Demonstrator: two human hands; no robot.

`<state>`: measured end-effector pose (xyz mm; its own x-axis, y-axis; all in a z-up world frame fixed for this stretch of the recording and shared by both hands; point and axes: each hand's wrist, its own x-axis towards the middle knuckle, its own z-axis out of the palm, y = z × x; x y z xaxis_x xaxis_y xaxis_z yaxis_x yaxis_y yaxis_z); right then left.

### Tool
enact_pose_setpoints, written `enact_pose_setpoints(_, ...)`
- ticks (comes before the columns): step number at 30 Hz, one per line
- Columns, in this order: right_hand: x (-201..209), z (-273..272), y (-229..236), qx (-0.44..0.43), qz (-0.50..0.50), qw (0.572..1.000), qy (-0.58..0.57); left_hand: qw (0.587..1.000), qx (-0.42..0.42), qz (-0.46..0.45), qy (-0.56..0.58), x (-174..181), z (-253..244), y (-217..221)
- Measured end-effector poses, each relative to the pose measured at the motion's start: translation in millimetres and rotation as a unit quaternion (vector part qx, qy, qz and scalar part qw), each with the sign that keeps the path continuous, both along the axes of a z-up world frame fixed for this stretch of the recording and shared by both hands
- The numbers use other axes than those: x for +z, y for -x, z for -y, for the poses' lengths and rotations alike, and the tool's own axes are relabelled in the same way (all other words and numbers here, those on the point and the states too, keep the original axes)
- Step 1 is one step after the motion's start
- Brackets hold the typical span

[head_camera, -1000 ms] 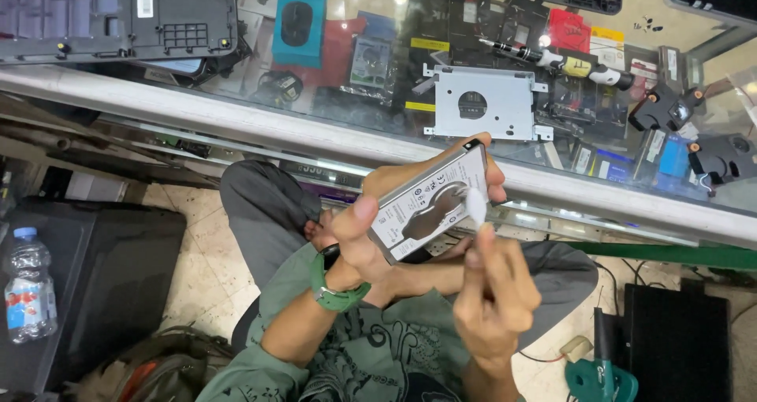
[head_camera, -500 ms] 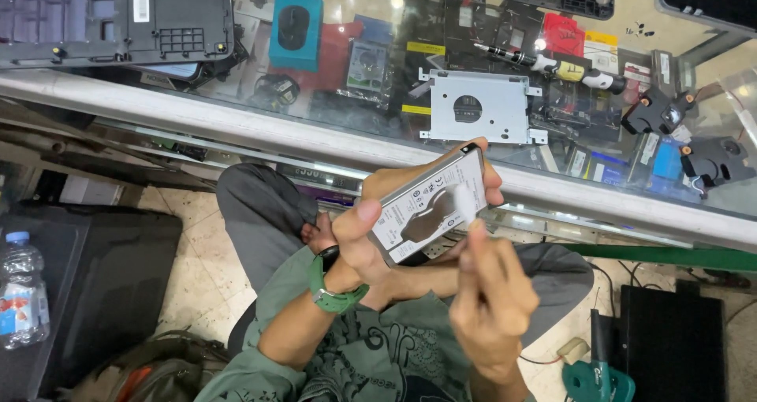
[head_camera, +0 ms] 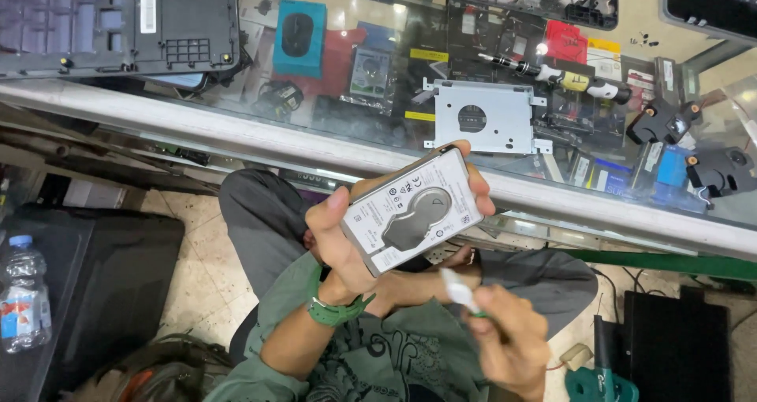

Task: Cleaning a laptop hard drive with a brush and then mounting it into its metal bracket for installation.

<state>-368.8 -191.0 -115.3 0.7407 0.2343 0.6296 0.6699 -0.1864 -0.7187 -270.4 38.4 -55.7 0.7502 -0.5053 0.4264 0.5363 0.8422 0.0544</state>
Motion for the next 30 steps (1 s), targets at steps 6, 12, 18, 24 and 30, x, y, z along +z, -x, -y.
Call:
enact_pose_setpoints(6,25,-11,1,-0.128,-0.071,0.989,-0.009,0.999,-0.016,0.033,0.012,-5,8,0)
enact_pose_setpoints(12,18,-39,7,-0.159,0.038,0.977,0.139,0.999,-0.021,-0.037,-0.012,12,8,10)
enact_pose_setpoints(18,10,-25,-6,-0.279,0.037,0.956,0.084,0.996,0.017,-0.050,-0.069,8,9,12)
enact_pose_setpoints(24,5,-1,-7,-0.385,-0.014,0.916,0.109,0.998,0.012,-0.023,-0.056,8,1,12)
enact_pose_setpoints(30,11,-10,5,-0.294,0.053,0.954,0.038,0.994,0.044,-0.007,-0.095,16,-3,15)
